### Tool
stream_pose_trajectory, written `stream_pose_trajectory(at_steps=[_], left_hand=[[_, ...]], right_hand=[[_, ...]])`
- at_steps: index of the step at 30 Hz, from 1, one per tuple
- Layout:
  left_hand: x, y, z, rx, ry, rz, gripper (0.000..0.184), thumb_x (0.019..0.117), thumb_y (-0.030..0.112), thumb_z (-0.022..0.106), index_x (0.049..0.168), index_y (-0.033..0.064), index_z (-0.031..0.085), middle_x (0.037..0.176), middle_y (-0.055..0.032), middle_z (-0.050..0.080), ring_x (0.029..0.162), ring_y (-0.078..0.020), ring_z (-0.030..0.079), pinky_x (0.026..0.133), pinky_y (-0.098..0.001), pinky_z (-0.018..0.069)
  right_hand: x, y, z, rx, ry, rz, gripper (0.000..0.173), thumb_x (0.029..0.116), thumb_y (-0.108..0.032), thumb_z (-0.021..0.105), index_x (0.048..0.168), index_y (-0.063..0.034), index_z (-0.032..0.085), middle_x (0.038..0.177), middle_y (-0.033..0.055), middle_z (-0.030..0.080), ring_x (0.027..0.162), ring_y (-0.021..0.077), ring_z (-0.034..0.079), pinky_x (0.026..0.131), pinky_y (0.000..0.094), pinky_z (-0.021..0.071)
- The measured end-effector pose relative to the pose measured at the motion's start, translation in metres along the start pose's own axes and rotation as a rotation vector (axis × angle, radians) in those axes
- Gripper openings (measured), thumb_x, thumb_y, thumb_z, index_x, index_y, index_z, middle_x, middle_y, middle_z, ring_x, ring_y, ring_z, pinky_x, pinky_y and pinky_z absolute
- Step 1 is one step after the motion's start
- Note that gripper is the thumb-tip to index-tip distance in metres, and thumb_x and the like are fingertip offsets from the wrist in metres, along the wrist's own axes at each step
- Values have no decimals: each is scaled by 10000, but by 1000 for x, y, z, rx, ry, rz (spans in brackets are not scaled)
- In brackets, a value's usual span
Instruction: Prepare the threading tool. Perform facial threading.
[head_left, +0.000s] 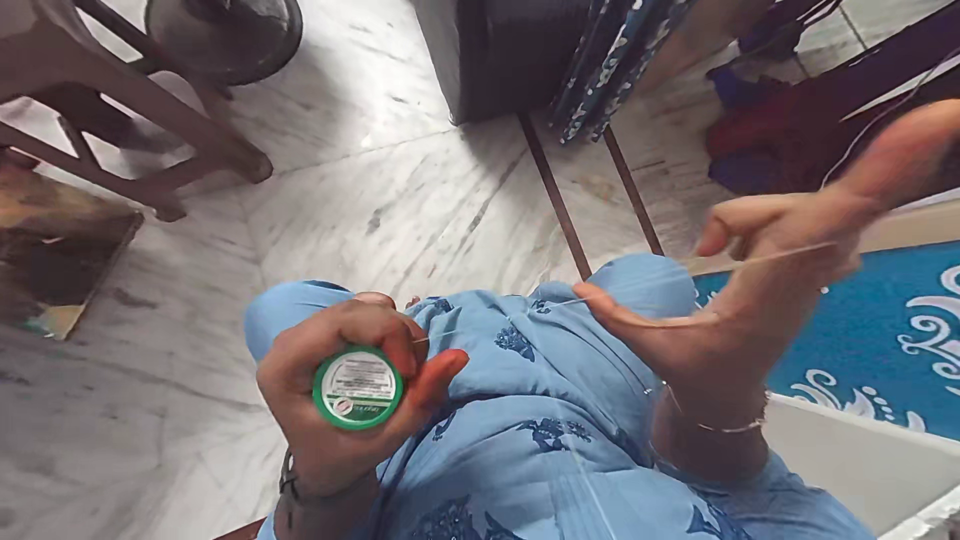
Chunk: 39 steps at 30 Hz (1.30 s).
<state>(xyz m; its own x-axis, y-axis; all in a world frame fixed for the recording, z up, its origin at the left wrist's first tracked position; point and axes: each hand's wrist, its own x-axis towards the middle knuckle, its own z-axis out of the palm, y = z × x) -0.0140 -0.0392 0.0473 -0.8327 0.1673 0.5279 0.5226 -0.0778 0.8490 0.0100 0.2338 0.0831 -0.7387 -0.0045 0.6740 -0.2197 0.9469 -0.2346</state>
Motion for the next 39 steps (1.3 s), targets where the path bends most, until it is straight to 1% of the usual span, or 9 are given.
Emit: stream_pose_trajectory(at_steps=[10, 13, 17, 21, 25, 28, 31, 36, 39], left_hand=[[-1, -39, -17, 282, 222, -166, 232, 850, 232, 843, 972, 222, 646, 874, 164, 652, 779, 26, 640, 712, -178, 568], [0, -59, -16, 335, 235, -266, 231, 852, 222, 831, 965, 157, 639, 848, 129, 632, 744, 37, 611, 682, -163, 544], [-3, -98, -10, 554, 236, -418, 252, 851, 239, 824, 964, 73, 672, 839, 18, 655, 732, -26, 618, 684, -246, 535], [-7, -122, -3, 759, 212, -594, 239, 871, 254, 816, 989, 82, 700, 879, -95, 698, 772, -234, 667, 699, -496, 531], [-6, -121, -4, 783, 198, -630, 245, 865, 255, 822, 997, 83, 708, 887, -108, 706, 779, -250, 674, 703, -515, 532], [-9, -104, -5, 536, 171, -471, 235, 849, 219, 816, 961, 75, 667, 822, 19, 650, 692, -32, 628, 631, -245, 557], [-8, -78, 5, 215, 15, -220, 184, 841, 187, 803, 892, 96, 651, 804, 74, 658, 726, 18, 636, 674, -179, 565], [0, -36, 57, 204, -306, -23, 331, 889, 390, 783, 981, 78, 722, 804, -9, 708, 732, -79, 643, 696, -305, 526], [1, -37, 89, 355, -327, -33, 344, 879, 409, 784, 1065, 124, 738, 796, 4, 719, 682, -121, 656, 627, -370, 520]], right_hand=[[-12, 19, 10, 233, -57, 206, 1035, 819, -300, 845, 1585, 62, 249, 865, 8, 665, 760, 65, 594, 740, 281, 520], [-17, 21, 22, 251, -150, 229, 927, 820, -211, 795, 1576, 29, 316, 867, 9, 687, 788, 115, 617, 811, 408, 503], [-23, 21, 46, 224, -238, 222, 458, 792, -103, 722, 1227, 19, 645, 798, 32, 670, 743, 188, 615, 761, 503, 449], [-34, 27, 76, 293, -343, 284, 66, 819, -65, 628, 863, -61, 678, 798, 37, 668, 750, 173, 618, 748, 476, 436], [-44, 39, 93, 553, -417, 397, 360, 939, -36, 523, 1262, -9, 679, 937, 50, 705, 824, 88, 658, 779, 286, 569], [-49, 48, 99, 654, -312, 527, 308, 1025, -99, 490, 1266, -5, 656, 995, 51, 712, 793, 70, 637, 730, 262, 549], [-59, 60, 110, 617, -217, 532, 476, 1038, -161, 561, 1492, -32, 502, 1147, 69, 718, 871, 80, 663, 792, 266, 561], [-89, 57, 153, 130, -302, 174, 392, 1017, -150, 555, 1392, -52, 614, 1277, 167, 690, 1150, 380, 649, 936, 621, 454], [-105, 49, 174, 219, -516, -42, 362, 1038, -244, 468, 1295, -150, 706, 1359, 121, 653, 1256, 332, 587, 1028, 602, 377]])
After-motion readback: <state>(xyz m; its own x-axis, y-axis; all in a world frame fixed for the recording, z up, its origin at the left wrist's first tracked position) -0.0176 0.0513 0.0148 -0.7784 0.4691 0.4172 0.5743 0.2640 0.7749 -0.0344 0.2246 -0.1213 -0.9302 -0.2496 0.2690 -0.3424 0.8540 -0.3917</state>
